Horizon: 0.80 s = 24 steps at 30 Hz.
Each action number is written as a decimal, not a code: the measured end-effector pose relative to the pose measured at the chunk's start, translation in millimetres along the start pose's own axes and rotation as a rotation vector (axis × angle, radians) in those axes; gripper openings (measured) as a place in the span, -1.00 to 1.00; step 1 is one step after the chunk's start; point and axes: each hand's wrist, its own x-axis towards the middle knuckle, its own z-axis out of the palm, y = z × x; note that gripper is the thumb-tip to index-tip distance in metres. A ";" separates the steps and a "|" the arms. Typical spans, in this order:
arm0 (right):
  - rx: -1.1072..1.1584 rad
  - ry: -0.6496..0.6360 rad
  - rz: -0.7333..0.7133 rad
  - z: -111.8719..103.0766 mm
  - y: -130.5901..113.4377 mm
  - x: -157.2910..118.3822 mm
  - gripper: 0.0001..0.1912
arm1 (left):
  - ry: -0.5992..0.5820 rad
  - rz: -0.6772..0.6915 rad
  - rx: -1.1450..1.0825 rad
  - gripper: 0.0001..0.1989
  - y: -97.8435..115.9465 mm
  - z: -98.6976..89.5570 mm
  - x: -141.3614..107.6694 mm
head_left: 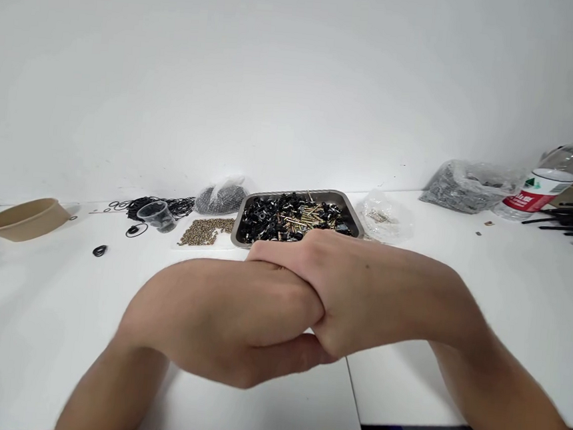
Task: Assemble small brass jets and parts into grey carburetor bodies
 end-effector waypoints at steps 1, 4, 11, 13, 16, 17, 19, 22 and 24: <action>0.000 -0.002 0.008 -0.2 -1.1 -0.1 -0.62 | -0.137 -0.021 -0.066 -0.81 0.3 -0.3 1.2; 0.001 -0.026 0.028 -1.1 -2.9 -0.2 -0.62 | -0.314 -0.077 -0.216 -0.81 -0.1 -1.0 4.8; 0.020 -0.051 0.054 -2.0 -2.6 0.9 -0.61 | -0.288 -0.098 -0.253 -0.73 -1.2 -2.9 5.3; 0.021 -0.056 0.056 -2.4 -2.7 1.0 -0.61 | -0.278 -0.095 -0.257 -0.73 -2.4 -2.4 4.7; 0.021 -0.070 0.061 -3.5 -3.2 0.8 -0.61 | -0.213 -0.025 -0.323 -0.74 -7.3 2.4 2.6; 0.020 -0.073 0.060 -3.8 -3.4 0.6 -0.62 | -0.189 -0.014 -0.349 -0.74 -9.5 5.1 1.6; 0.014 -0.069 0.059 -3.9 -3.8 0.3 -0.63 | -0.165 -0.023 -0.403 -0.71 -13.4 11.0 -1.0; 0.004 -0.047 0.057 -2.9 -4.2 0.1 -0.64 | -0.104 -0.025 -0.424 -0.65 -15.9 18.4 -5.0; 0.005 -0.033 0.059 -2.3 -4.2 0.1 -0.62 | -0.047 0.023 -0.340 -0.65 -15.8 22.3 -7.4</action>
